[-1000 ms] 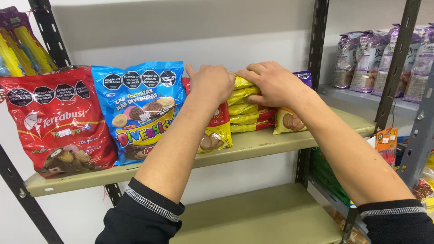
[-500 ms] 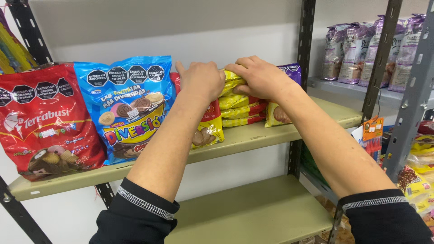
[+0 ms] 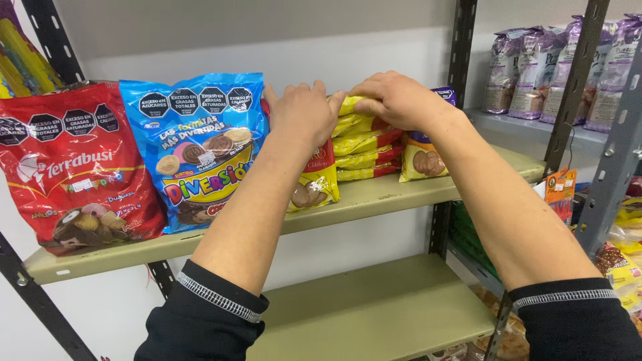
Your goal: The person takes various snack bags and biscuit packs from a large cardboard box on the floor and places them onto a metal retail shelf, organizing them by type.
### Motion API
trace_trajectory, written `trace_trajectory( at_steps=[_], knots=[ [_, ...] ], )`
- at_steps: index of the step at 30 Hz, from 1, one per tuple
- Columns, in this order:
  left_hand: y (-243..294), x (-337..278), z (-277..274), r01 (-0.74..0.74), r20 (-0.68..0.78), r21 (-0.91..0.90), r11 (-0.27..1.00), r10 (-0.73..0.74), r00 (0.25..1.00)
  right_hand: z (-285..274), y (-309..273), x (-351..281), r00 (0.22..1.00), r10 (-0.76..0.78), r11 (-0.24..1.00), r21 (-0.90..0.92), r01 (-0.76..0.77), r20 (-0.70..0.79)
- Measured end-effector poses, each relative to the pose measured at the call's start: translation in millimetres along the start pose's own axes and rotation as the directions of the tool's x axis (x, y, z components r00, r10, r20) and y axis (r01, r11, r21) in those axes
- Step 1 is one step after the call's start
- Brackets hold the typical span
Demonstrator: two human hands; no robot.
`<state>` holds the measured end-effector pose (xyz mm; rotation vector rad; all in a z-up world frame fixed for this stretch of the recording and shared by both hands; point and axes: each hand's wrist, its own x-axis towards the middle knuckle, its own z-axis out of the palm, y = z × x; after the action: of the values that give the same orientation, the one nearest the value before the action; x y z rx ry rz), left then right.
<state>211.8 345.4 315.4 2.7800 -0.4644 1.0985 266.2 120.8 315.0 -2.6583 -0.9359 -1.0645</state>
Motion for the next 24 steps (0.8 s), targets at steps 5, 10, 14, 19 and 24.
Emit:
trace_trajectory(
  at_steps=[5,10,14,19,24],
  knots=[
    [-2.5,-4.7,-2.7,-0.003,-0.004,-0.022,1.000,0.003,1.000,-1.8,-3.5,-2.2,0.999,-0.006,0.998,-0.056,0.003,-0.046],
    [-9.7,12.2,21.3,-0.033,-0.057,0.041,0.999,0.035,0.998,1.7,-9.4,-10.5,0.999,-0.025,0.979,-0.202,0.019,-0.027],
    [-5.5,29.2,43.9,-0.112,-0.420,0.182,0.977,0.181,0.889,-3.9,-10.7,-22.9,0.987,-0.156,0.913,-0.388,0.130,-0.038],
    [52.1,6.7,26.7,-0.362,-0.658,0.225,0.904,0.415,0.628,-47.6,-20.7,-92.5,0.964,-0.189,0.927,-0.358,0.112,-0.188],
    [180.9,-128.0,25.6,-0.799,-0.714,-0.218,0.560,0.467,0.522,-103.0,-56.5,-297.0,0.940,-0.104,0.971,-0.238,0.025,-0.326]
  ],
)
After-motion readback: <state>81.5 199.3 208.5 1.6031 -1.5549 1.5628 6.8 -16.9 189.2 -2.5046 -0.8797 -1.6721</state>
